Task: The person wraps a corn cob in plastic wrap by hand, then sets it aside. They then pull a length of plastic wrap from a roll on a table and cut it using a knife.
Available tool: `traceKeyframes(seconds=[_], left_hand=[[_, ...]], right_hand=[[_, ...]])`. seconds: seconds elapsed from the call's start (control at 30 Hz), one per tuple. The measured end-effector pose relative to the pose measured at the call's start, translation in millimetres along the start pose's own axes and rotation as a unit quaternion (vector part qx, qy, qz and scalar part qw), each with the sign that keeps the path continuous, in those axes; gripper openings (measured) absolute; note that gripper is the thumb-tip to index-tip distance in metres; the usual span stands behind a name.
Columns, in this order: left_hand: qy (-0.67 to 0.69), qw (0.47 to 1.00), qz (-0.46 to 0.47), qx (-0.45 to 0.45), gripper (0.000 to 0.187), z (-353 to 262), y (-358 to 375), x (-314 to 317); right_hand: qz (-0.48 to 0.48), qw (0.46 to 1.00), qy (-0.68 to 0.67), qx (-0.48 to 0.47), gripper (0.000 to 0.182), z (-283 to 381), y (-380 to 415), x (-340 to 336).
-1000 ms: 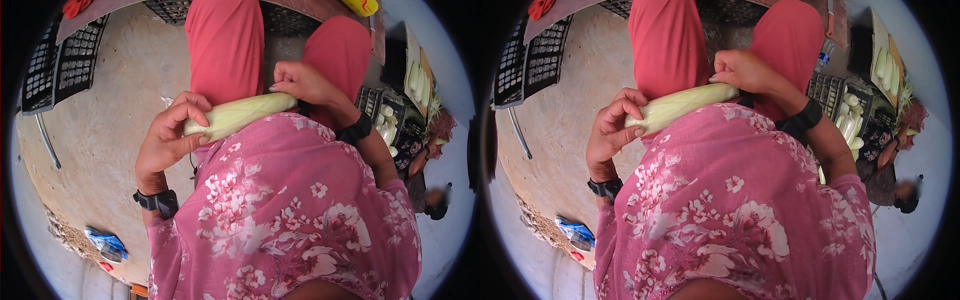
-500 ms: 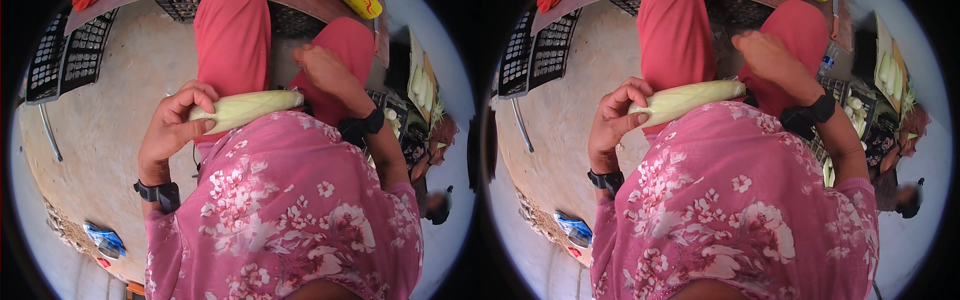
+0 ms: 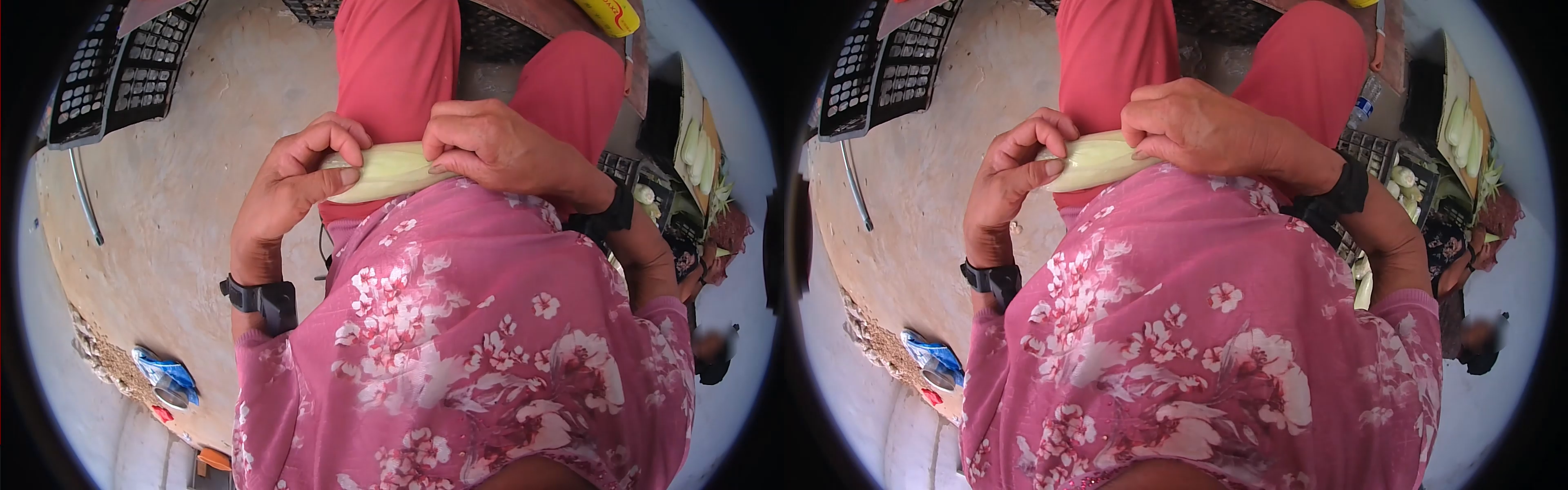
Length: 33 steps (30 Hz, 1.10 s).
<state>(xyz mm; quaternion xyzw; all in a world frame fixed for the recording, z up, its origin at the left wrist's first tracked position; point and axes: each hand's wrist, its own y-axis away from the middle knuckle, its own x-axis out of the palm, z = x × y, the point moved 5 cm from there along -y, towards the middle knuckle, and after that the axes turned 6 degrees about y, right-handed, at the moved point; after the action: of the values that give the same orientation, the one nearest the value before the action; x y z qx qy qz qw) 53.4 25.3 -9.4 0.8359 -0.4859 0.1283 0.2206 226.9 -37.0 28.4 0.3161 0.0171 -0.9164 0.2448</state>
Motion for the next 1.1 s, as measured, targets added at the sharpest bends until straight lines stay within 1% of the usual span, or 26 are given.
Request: traceKeyframes(seconds=[0.03,0.13,0.33,0.53,0.63,0.73,0.83,0.93,1.03,1.1], left_hand=[[-0.003,1.000,0.002,0.002,0.009,0,0,0],[0.007,1.000,0.006,0.006,0.009,1,-1,1],[0.013,1.000,0.015,0.011,0.009,1,-2,2],[0.027,0.999,0.022,0.006,0.009,2,-2,1],[0.024,0.999,0.020,0.004,0.009,1,-3,0],[0.035,0.999,-0.001,-0.005,0.009,2,-3,0],[0.035,0.999,-0.023,-0.021,0.008,2,-2,1],[0.028,0.998,-0.041,-0.029,0.006,3,-3,3],[0.022,0.998,-0.047,-0.029,0.004,4,-3,3],[0.026,0.998,-0.054,-0.033,0.004,5,-2,1]], right_hand=[[-0.004,1.000,0.006,-0.009,0.009,0,0,0],[0.006,1.000,0.003,0.004,0.008,-1,1,2],[-0.010,1.000,-0.008,0.007,0.007,-8,1,4],[-0.003,0.988,-0.076,0.135,0.011,-20,0,3],[-0.040,0.989,-0.048,0.135,0.014,-24,-1,4],[-0.038,0.991,0.027,0.123,0.011,-32,2,5],[-0.075,0.991,-0.001,0.114,0.018,-23,-2,-5],[-0.060,0.997,0.011,0.037,0.026,3,-7,-6],[-0.063,0.994,0.086,-0.007,0.033,3,-11,13],[-0.026,0.997,0.051,0.044,0.034,2,-14,12]])
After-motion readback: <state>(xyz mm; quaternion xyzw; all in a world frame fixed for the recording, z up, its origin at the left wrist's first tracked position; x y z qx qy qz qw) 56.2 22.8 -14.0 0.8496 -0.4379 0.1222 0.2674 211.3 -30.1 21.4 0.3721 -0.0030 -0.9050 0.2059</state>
